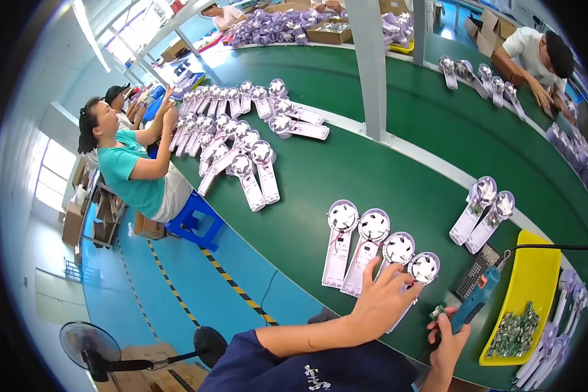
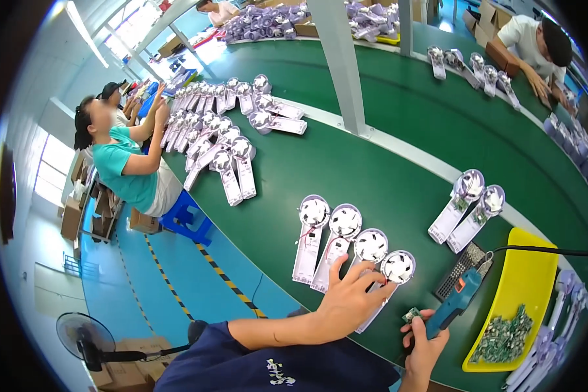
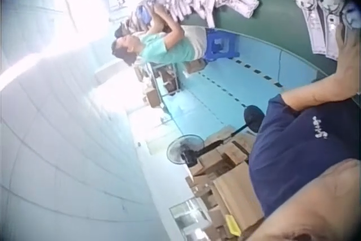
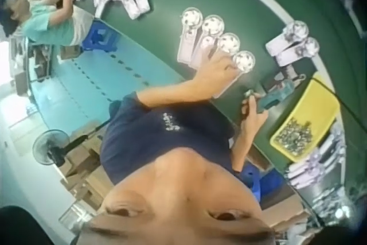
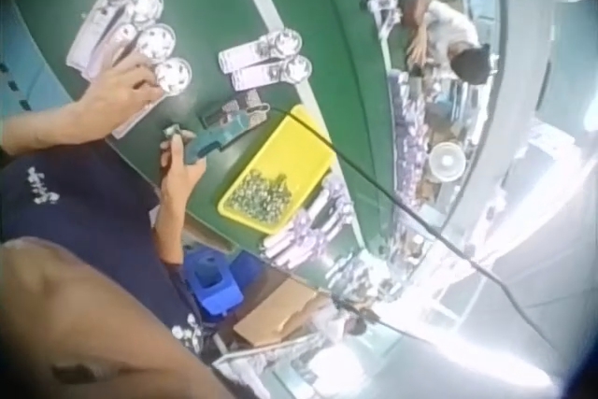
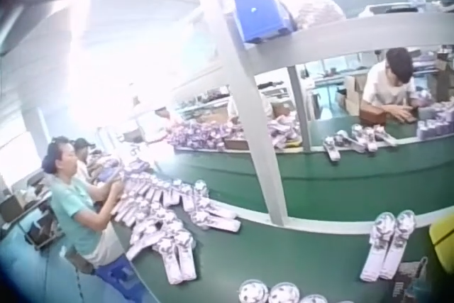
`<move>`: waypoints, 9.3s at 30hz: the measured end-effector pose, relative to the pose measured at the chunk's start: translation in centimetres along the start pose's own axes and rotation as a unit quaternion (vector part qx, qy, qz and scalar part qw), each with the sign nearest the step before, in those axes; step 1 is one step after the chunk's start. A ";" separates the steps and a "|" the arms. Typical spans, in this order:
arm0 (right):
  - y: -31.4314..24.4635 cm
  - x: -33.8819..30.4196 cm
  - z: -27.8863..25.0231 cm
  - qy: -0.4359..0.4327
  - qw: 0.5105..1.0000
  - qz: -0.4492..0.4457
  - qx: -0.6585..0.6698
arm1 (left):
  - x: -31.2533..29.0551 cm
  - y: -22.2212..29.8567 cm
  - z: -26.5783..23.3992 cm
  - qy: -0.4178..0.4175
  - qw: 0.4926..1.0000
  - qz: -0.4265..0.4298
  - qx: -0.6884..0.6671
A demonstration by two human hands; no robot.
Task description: The person assembles portable fans by placing circuit boards into the fan housings and screwing them in with an electric screwdriver.
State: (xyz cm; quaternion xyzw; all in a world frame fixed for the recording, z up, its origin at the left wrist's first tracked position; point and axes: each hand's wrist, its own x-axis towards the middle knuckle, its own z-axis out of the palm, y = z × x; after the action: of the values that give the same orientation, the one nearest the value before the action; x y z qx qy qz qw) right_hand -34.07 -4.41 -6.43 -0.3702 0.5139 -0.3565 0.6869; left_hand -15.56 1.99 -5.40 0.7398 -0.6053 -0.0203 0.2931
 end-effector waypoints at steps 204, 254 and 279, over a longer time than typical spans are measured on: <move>-7.2 12.8 0.7 -0.143 0.865 -0.454 0.158 | 4.0 0.5 2.1 -0.143 0.982 0.024 -0.123; -7.1 5.7 2.9 -0.236 0.840 -0.467 0.143 | 3.9 -0.3 2.9 -0.095 0.977 0.012 -0.190; -2.9 4.8 4.2 -0.269 0.816 -0.509 0.050 | 3.8 -0.3 3.3 -0.087 0.978 0.023 -0.189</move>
State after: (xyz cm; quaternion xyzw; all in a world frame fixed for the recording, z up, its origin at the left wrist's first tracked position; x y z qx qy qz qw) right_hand -29.26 -9.33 -5.13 -0.6255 0.0285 -0.5662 0.5361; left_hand -15.53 -2.75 -7.05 0.6521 -0.6308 -0.1922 0.3742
